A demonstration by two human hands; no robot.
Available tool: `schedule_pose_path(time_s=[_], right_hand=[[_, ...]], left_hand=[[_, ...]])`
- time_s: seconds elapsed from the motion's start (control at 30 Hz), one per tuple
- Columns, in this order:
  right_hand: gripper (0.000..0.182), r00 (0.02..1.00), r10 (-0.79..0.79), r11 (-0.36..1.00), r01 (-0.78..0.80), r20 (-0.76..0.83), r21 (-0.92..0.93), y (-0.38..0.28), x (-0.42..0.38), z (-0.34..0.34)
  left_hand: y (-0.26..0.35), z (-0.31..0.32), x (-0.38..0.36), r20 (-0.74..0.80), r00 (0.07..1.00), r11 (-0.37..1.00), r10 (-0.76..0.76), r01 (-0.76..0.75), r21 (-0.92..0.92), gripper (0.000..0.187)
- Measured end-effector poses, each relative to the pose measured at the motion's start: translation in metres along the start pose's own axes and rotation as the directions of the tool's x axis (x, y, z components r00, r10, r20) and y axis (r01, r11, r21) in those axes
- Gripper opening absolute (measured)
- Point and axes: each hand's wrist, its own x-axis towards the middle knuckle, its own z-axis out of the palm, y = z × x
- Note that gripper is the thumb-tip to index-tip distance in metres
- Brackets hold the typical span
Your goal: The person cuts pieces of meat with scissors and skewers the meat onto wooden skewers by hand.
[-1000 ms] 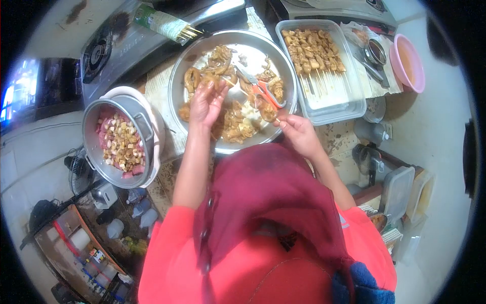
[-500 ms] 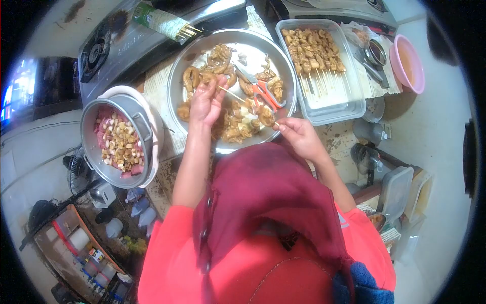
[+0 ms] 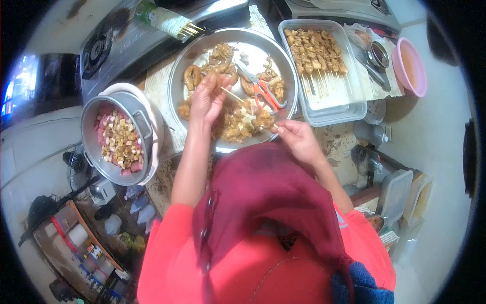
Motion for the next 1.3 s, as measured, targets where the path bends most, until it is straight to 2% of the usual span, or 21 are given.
schedule_pose_path(time_s=[0.07,0.17,0.3,0.53,0.67,0.73,0.83,1.03,1.13,1.3], right_hand=[[0.017,1.000,0.016,0.995,-0.013,-0.020,0.099,0.000,-0.001,0.000],[0.016,0.996,0.056,0.975,-0.039,-0.068,0.218,0.001,-0.002,0.003],[0.016,0.985,0.077,0.971,-0.039,-0.153,0.235,0.007,-0.003,0.011],[0.019,0.983,0.116,0.990,-0.103,-0.144,0.094,0.003,-0.004,0.013],[0.019,0.976,0.105,0.991,-0.087,-0.189,0.104,0.005,-0.003,0.016],[0.019,0.972,0.130,0.985,-0.106,-0.194,0.133,0.007,-0.003,0.019],[0.018,0.975,0.063,0.981,-0.020,-0.215,0.195,0.002,-0.002,0.024],[0.019,0.982,-0.028,0.996,0.042,-0.188,0.073,0.019,0.000,0.023],[0.020,0.981,-0.087,0.990,0.105,-0.176,0.095,0.021,0.002,0.024],[0.020,0.984,-0.074,0.993,0.088,-0.163,0.083,0.018,0.006,0.024]], left_hand=[[-0.001,-0.002,0.007,0.055,0.996,0.997,0.072,-0.072,0.006,0.016],[-0.003,0.001,0.010,0.023,0.991,0.991,0.129,-0.130,0.039,0.013],[-0.007,0.015,0.005,-0.011,0.978,0.976,0.209,-0.208,0.061,0.012],[-0.009,0.023,0.001,-0.057,0.962,0.956,0.268,-0.258,0.137,0.013],[-0.013,0.023,0.001,-0.044,0.958,0.952,0.283,-0.275,0.136,0.014],[-0.014,0.024,0.002,-0.049,0.963,0.961,0.265,-0.259,0.100,0.012],[-0.013,0.029,0.001,-0.088,0.970,0.973,0.227,-0.222,0.069,0.009],[-0.006,0.035,0.002,-0.078,0.989,0.991,0.129,-0.128,0.027,0.011],[-0.002,0.033,0.002,-0.046,0.995,0.995,0.087,-0.085,0.050,0.013],[-0.002,0.026,0.004,-0.050,0.999,0.999,0.015,-0.013,0.043,0.016]])
